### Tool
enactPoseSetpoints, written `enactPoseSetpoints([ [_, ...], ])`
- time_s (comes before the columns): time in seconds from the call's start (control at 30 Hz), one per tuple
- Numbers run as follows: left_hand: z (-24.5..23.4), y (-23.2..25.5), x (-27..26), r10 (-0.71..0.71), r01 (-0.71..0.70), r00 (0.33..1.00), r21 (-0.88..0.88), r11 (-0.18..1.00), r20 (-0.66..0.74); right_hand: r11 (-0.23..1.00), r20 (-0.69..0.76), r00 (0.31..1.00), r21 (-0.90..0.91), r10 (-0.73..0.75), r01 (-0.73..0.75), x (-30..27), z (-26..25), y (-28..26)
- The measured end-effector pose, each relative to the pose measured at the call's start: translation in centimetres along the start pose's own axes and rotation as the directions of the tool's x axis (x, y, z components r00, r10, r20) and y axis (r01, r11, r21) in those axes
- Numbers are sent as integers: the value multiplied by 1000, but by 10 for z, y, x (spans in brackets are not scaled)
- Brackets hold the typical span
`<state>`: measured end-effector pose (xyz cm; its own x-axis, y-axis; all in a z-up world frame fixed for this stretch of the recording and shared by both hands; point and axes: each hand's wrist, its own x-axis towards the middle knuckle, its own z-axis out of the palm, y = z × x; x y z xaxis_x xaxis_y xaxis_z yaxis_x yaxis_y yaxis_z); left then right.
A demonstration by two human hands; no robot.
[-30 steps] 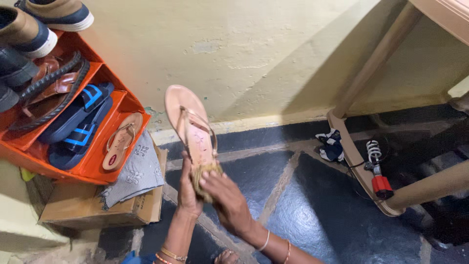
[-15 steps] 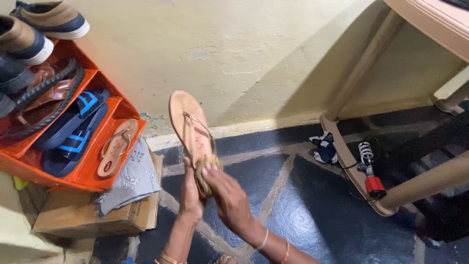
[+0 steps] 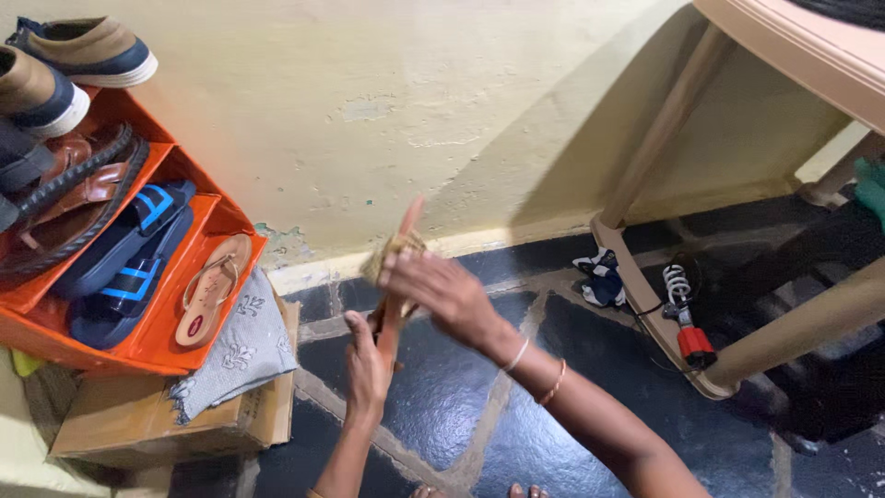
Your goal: The person scrubs a pair of flip-flops using a small brush. They clean the insole and straps of one flip-flop, place it on a shoe rack, then pick up the second flip-flop and repeat the cleaning process.
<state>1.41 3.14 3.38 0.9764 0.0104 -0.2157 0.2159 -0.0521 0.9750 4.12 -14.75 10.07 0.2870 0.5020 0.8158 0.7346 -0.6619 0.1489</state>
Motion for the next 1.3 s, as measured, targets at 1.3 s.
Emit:
enactPoseSetpoints([
  [1.3, -6, 28, -19, 18, 5, 952, -77, 997, 304, 956, 118, 955, 142, -274, 257, 16, -33, 50],
])
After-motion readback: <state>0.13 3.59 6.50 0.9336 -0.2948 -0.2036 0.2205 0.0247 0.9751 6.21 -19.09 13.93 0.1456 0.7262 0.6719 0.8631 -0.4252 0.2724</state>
